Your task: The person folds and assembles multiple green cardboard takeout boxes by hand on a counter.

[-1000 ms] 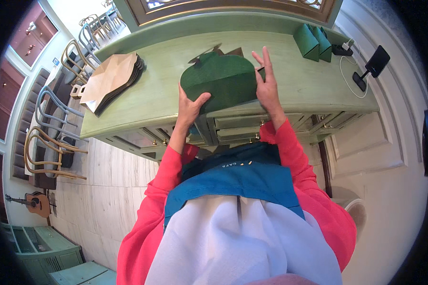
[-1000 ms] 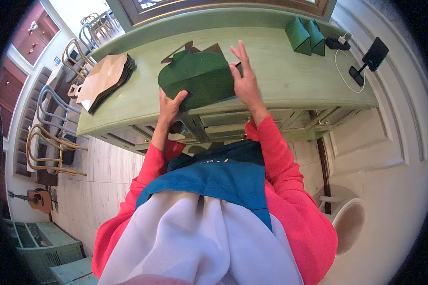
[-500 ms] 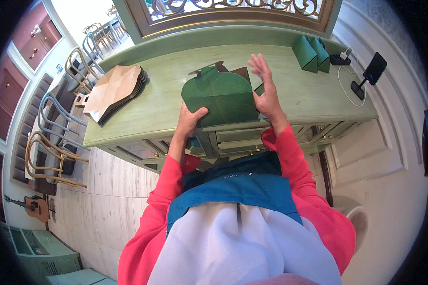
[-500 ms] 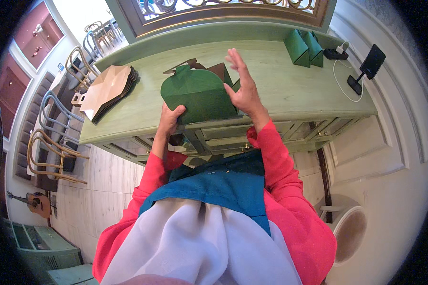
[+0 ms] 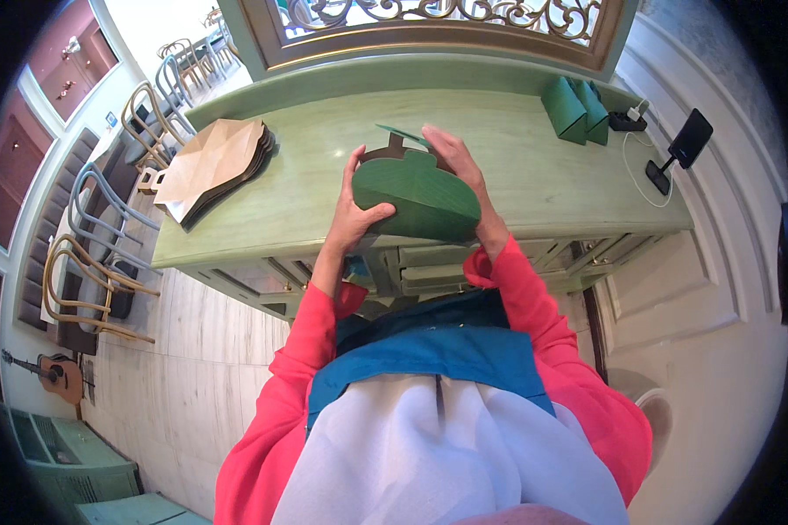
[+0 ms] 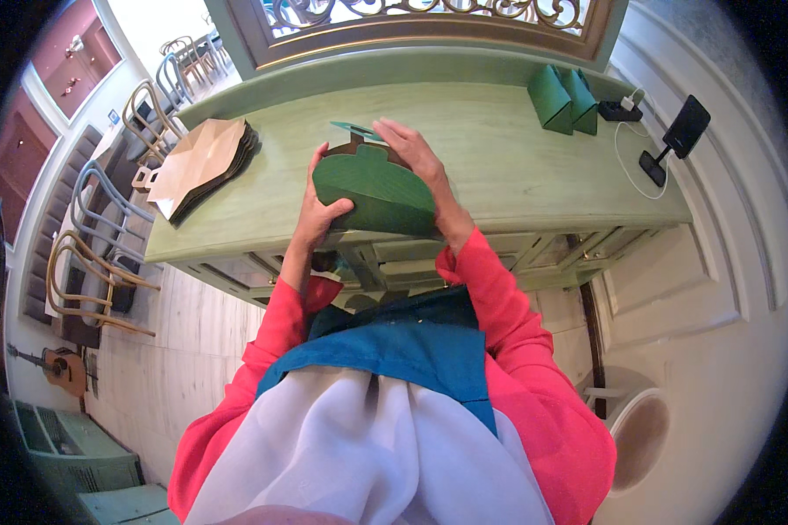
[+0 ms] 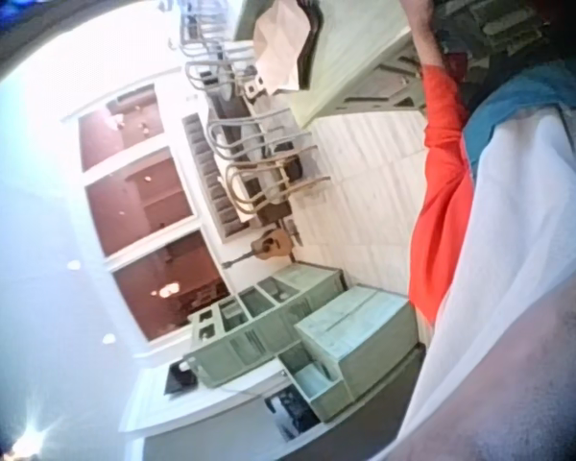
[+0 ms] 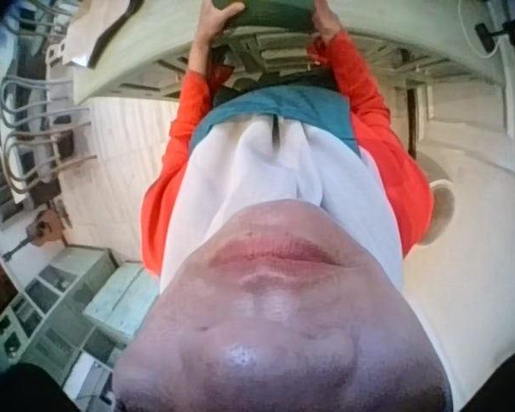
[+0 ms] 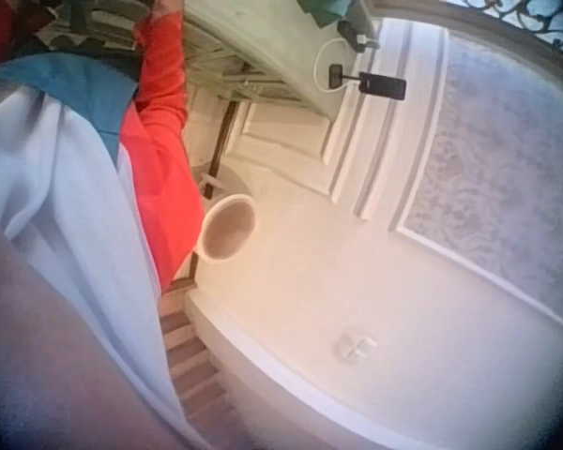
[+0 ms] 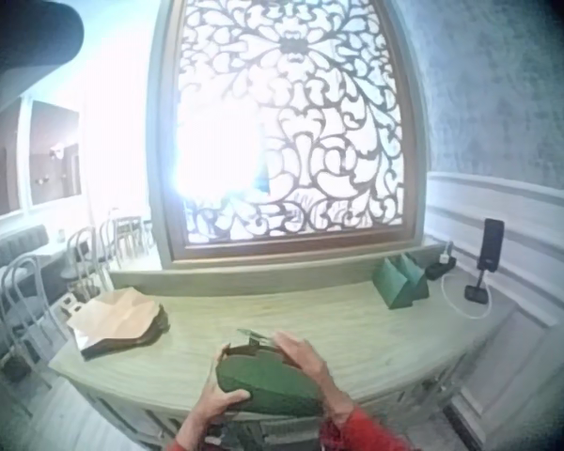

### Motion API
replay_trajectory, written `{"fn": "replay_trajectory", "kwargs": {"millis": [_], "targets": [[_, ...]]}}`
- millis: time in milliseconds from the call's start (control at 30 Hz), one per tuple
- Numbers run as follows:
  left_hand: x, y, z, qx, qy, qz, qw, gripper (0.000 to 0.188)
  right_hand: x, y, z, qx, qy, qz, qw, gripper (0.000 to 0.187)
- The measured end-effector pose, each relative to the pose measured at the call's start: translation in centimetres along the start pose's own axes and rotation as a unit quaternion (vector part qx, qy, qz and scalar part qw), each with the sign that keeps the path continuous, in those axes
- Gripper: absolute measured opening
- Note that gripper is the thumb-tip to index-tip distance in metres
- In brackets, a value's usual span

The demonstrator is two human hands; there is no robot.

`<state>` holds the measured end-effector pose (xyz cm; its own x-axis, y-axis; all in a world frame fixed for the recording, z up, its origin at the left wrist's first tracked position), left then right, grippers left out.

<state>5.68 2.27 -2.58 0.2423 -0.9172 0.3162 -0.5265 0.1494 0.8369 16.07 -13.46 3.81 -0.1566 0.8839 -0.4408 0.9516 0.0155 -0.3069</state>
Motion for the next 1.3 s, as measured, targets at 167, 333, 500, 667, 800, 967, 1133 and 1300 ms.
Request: {"fn": "replay_trajectory", "kwargs": {"millis": [167, 333, 500, 667, 800, 967, 1133, 1300], "targets": [[-0.4, -0.1, 0.4, 0.084, 0.001, -0.081, 0.993, 0.106, 0.1, 0.2, -0.5, 0.036, -0.074, -0.202, 0.976, 0.029], [-0.9, -0.6, 0.6, 0.064, -0.023, -0.118, 0.991, 0.099, 0.9, 0.7, -0.5, 0.08, -0.102, -0.255, 0.958, 0.024], [-1.9, -1.9, 1.0, -0.012, -0.012, -0.086, 0.996, 0.071, 1.8, 1.9, -0.5, 0.285, -0.084, -0.311, 0.903, 0.024], [-2.2, -2.1, 1.3, -0.065, 0.025, 0.005, 0.998, 0.047, 1.7, 1.6, -0.2, 0.085, -0.08, -0.206, 0.972, 0.027], [-2.2, -2.4, 1.2, -0.061, 0.043, 0.009, 0.997, 0.042, 1.4, 2.0, -0.3, -0.059, -0.085, -0.074, 0.992, 0.025], [-0.3, -0.9, 1.0, -0.071, 0.066, 0.028, 0.995, 0.054, 1.3, 3.0, 0.2, 0.11, -0.158, -0.309, 0.931, 0.024], [-0.4, -1.0, 0.8, -0.014, 0.064, -0.024, 0.998, 0.062, 0.9, 3.1, 0.6, 0.013, -0.17, -0.245, 0.954, 0.028], [-0.7, -1.1, 0.7, 0.022, 0.063, -0.095, 0.993, 0.064, 0.6, 3.3, 0.7, 0.022, -0.185, -0.28, 0.942, 0.032]]}}
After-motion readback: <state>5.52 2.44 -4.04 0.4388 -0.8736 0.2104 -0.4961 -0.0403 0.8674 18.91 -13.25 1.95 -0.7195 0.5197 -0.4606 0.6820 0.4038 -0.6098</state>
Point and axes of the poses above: each hand's wrist, its own z-axis away from the middle knuckle, its own x-axis out of the palm, y = z × x, the point moved 3 cm from there along -z, towards the middle knuckle, and after that the axes turned 12 degrees about z, right-handed, at the moved point
